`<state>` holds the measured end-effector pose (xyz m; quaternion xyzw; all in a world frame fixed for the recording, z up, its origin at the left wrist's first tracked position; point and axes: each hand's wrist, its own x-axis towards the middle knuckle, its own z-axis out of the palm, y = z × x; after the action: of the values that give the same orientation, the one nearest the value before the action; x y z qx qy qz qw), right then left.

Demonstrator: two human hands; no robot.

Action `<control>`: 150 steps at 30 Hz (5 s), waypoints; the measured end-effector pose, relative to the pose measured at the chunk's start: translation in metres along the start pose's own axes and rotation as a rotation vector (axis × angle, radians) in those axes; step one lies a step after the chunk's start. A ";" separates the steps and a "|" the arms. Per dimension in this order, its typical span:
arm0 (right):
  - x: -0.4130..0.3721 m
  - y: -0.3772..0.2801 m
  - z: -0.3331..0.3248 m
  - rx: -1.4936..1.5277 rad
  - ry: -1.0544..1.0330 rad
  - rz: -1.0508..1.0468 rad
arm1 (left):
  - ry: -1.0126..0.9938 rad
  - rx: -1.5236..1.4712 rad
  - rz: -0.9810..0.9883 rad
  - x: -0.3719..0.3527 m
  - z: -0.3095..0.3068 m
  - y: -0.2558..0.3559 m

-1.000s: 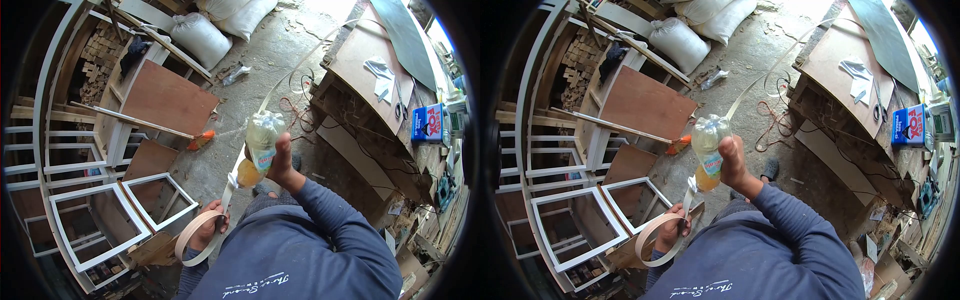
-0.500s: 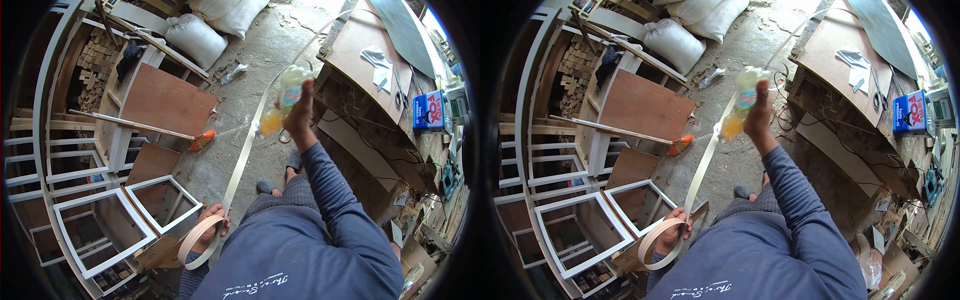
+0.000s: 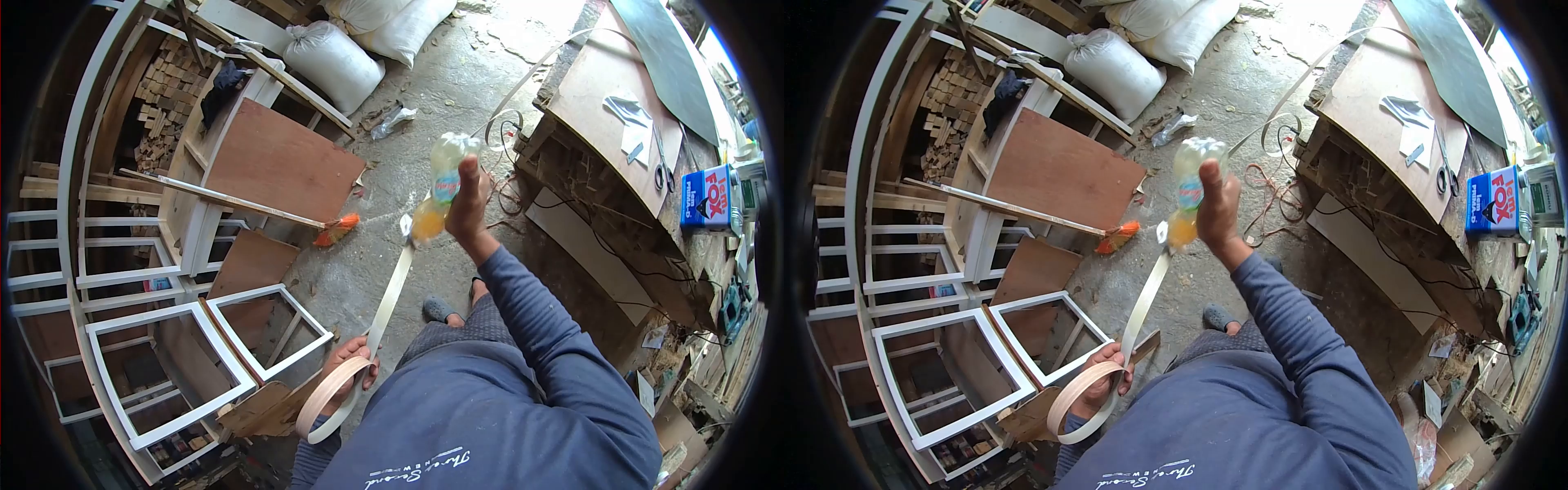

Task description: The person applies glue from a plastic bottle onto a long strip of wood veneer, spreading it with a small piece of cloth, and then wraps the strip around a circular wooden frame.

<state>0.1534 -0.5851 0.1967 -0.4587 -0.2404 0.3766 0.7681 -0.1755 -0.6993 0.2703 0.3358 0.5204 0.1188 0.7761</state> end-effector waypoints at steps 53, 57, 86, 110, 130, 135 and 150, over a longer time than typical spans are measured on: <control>-0.008 0.006 -0.009 0.212 -0.009 0.144 | -0.011 -0.034 -0.006 0.015 0.013 0.011; -0.067 -0.031 0.021 0.179 -0.229 0.111 | 0.004 0.061 0.068 0.028 0.022 0.013; -0.200 -0.084 0.001 0.074 -0.434 -0.343 | -0.236 -0.410 -0.022 0.033 0.042 -0.048; -0.130 -0.044 -0.001 -0.188 -0.090 -0.284 | -0.167 -0.183 0.200 0.030 0.007 -0.057; -0.137 -0.108 -0.033 -0.590 -0.610 0.244 | 0.116 0.065 0.523 0.101 0.010 -0.046; -0.140 -0.086 -0.036 -0.102 -0.549 0.731 | 0.144 0.111 0.589 0.132 0.027 -0.037; -0.163 -0.121 0.079 -0.847 -1.065 -0.271 | -0.030 0.003 0.180 0.008 -0.055 0.007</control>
<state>0.0425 -0.7103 0.3368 -0.4377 -0.7660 0.3250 0.3406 -0.2200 -0.6676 0.2559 0.3842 0.4765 0.1825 0.7695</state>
